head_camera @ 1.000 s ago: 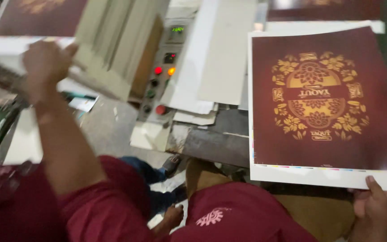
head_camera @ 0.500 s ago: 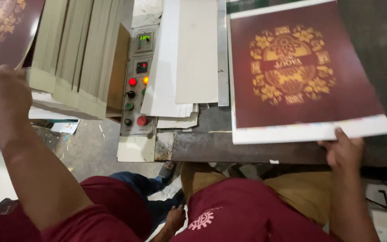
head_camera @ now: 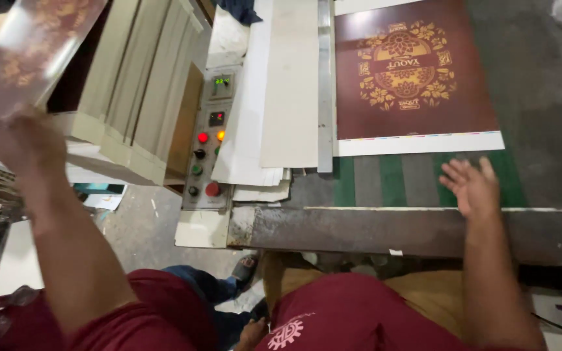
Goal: The person moves printed sheets from a stack on the left to a stack on the machine or the right.
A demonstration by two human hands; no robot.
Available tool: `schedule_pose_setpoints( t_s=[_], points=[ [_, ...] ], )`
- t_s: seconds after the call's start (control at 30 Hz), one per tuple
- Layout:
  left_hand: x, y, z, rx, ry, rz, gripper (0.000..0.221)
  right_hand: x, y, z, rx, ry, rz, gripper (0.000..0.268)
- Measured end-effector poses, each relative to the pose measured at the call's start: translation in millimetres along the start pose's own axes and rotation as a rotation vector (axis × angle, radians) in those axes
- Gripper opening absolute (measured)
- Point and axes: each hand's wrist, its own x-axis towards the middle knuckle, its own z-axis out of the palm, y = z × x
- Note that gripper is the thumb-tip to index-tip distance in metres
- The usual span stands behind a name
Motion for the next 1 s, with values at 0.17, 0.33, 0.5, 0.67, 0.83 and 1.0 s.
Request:
schedule_pose_setpoints(
  t_s=[0.17,0.33,0.5,0.67,0.83,1.0],
  points=[
    [5.1,107.9,-60.5,-0.278,0.024,0.058,0.032,-57.2,41.8,38.5,-0.002,-0.095,0.028,0.070],
    [-33.7,296.0,-182.7,-0.869,0.175,0.456,0.015,-128.0,9.2,166.0,-0.308,-0.420,0.002,0.051],
    [-103.5,406.3,-267.7,-1.047,0.038,0.487,0.021,-133.3,36.2,189.0,-0.208,-0.928,-0.288,0.048],
    [-89.2,386.1,-266.6,-1.201,-0.089,0.568,0.046,-101.7,98.0,133.0,-0.192,-0.459,0.033,0.020],
    [-19.4,255.0,-153.7,-0.849,0.070,0.255,0.017,-130.9,13.1,86.2,0.062,-0.297,-0.126,0.024],
    [5.5,112.3,-56.2,-0.256,0.151,-0.042,0.044,-115.8,32.3,-34.4,0.046,-0.196,-0.127,0.025]
  ],
)
